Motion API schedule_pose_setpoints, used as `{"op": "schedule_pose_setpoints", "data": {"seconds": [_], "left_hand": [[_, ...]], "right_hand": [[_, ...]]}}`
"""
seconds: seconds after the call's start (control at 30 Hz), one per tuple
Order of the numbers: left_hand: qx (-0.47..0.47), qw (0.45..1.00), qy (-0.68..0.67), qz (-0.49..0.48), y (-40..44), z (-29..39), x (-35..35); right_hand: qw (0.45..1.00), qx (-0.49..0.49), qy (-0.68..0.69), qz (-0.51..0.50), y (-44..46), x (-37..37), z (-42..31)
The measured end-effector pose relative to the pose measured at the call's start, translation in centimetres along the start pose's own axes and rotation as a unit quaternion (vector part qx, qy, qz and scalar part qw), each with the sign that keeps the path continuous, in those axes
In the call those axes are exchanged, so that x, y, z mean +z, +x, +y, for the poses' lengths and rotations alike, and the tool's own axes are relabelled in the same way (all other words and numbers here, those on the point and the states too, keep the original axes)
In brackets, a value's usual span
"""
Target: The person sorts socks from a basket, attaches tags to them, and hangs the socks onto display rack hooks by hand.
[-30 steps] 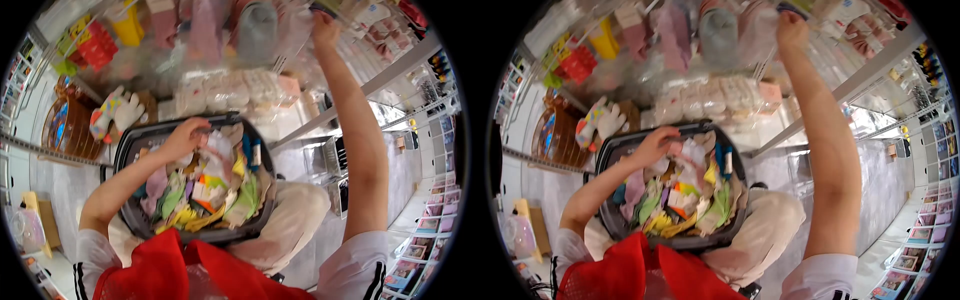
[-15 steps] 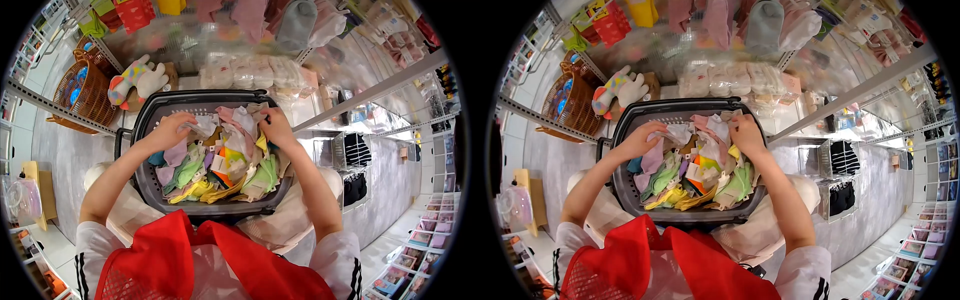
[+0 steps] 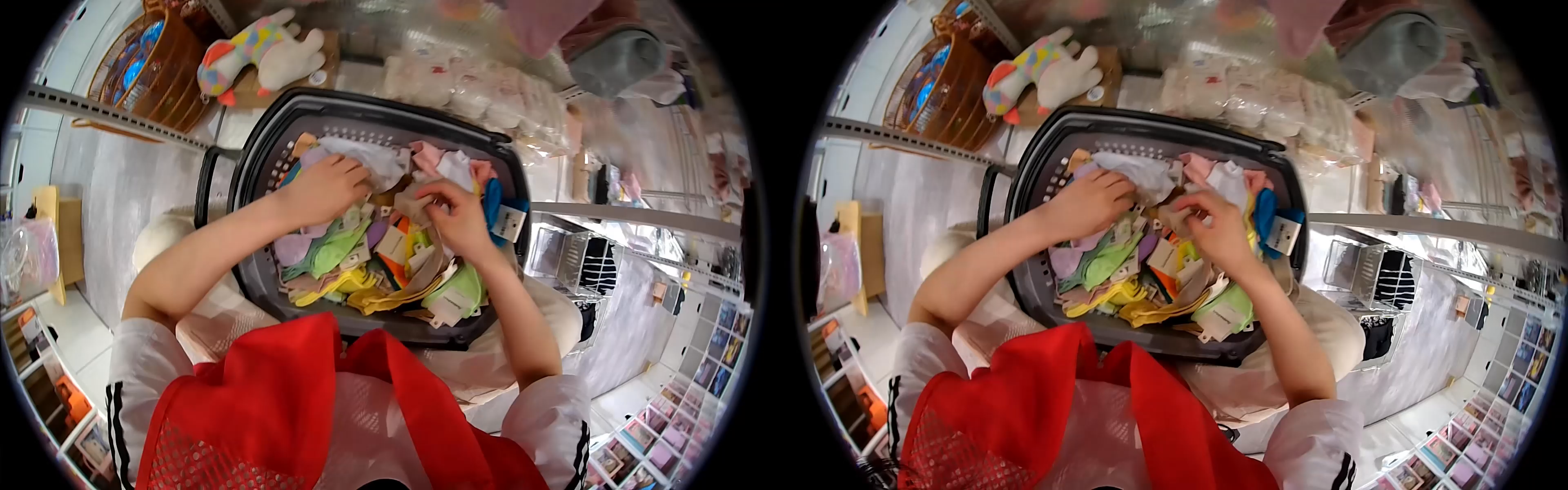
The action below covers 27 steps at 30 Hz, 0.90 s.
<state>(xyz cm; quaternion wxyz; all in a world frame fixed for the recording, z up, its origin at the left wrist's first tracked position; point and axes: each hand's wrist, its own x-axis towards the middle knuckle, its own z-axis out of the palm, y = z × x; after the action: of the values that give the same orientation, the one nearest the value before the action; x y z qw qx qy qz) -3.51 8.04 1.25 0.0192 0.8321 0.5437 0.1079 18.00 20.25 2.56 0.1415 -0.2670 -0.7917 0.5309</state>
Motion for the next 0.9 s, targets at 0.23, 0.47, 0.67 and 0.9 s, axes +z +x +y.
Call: {"op": "schedule_pose_setpoints", "data": {"seconds": [0.23,0.47,0.67,0.9], "left_hand": [[-0.01,0.995,-0.033,-0.096,-0.7,0.5,-0.3],[0.003,0.993,-0.018,-0.117,-1.1,-0.4,1.0],[-0.02,0.992,0.02,-0.124,-1.4,-0.2,3.3],[-0.073,0.985,-0.154,-0.029,-4.9,3.6,-4.1]], "right_hand": [[0.995,-0.023,-0.094,0.036,0.0,-0.7,0.5],[0.959,-0.119,-0.25,0.066,-0.5,0.1,0.5],[0.889,-0.162,-0.409,-0.128,-2.3,1.4,2.3],[0.96,0.017,-0.274,-0.046,-8.4,-2.1,-2.8]]}}
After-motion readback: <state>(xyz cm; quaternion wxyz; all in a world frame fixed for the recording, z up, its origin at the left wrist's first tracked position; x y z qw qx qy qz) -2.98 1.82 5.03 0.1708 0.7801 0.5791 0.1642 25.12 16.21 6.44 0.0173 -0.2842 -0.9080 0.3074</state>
